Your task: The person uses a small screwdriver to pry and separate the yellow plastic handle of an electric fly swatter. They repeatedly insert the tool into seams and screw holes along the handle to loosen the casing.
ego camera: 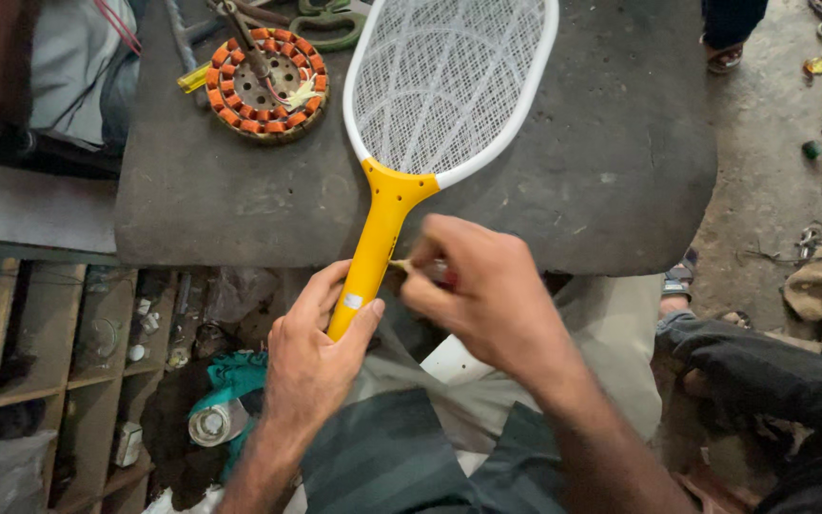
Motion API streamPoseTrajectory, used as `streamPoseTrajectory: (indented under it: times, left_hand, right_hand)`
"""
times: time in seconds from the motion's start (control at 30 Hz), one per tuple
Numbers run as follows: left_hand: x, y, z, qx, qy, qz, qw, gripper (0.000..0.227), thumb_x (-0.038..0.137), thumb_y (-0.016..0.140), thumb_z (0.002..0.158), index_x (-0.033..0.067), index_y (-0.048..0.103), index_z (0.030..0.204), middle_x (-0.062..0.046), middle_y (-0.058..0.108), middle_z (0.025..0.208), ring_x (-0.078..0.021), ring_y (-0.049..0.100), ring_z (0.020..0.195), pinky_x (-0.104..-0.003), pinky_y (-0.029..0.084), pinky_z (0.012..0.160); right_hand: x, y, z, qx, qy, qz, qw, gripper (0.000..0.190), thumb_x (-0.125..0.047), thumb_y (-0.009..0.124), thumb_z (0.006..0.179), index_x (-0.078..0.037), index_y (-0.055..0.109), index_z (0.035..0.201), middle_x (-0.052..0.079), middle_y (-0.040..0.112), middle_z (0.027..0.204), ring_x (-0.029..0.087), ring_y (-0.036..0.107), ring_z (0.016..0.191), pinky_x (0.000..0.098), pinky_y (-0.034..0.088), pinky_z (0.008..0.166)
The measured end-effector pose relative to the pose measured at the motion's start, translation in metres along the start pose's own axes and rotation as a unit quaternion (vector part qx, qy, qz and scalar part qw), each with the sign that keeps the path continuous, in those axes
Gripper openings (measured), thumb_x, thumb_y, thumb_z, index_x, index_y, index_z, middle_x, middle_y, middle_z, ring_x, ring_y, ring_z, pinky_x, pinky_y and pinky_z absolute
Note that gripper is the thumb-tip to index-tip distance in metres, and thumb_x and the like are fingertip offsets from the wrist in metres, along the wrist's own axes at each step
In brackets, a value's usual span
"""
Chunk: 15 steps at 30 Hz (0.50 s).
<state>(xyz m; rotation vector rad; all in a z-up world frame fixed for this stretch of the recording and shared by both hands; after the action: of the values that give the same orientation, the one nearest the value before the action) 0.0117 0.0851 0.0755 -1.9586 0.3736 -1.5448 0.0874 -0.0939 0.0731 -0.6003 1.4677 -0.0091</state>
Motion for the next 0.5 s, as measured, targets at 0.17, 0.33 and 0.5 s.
streamPoseTrajectory:
  times: [0.17,0.33,0.5]
  left_hand:
    - [-0.004,0.002,0.004,-0.036,-0.024,-0.095,0.994,0.047,0.012,0.072,0.09,-0.0028,0.058,0.133,-0.012,0.078,0.113,-0.0117,0.072,0.099,-0.026,0.057,0.082]
    - [-0.003,0.001,0.005,-0.024,-0.002,-0.083,0.996,0.046,0.011,0.071,0.091,-0.0046,0.059,0.133,-0.012,0.078,0.115,-0.0111,0.071,0.1,-0.025,0.056,0.084]
    - [-0.001,0.001,0.007,-0.02,-0.015,-0.035,0.999,0.051,0.013,0.073,0.091,-0.0017,0.06,0.138,-0.011,0.078,0.105,-0.0104,0.068,0.091,-0.025,0.055,0.077]
  right_hand:
    - [0.056,0.029,-0.02,0.053,0.038,0.319,0.945,0.007,0.0,0.072,0.089,0.0,0.067,0.094,0.004,0.072,0.097,0.002,0.061,0.081,0.0198,0.053,0.071]
    - [0.08,0.048,-0.029,0.061,0.02,0.363,0.93,0.008,0.003,0.073,0.09,0.001,0.066,0.095,0.008,0.072,0.105,0.006,0.061,0.085,0.0221,0.052,0.075]
    - [0.074,0.06,-0.039,0.097,-0.025,0.333,0.937,0.01,0.006,0.073,0.088,0.002,0.066,0.095,0.01,0.072,0.103,0.01,0.067,0.097,0.0245,0.055,0.087]
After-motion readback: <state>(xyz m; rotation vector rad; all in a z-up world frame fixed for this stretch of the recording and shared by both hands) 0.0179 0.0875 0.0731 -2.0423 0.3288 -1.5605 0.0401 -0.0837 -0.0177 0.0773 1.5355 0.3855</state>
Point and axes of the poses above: each hand's wrist, its own z-axis towards the middle knuckle, its own y-axis out of the palm, x = y × z, the point moved 1 cm from there along z, towards the middle knuckle
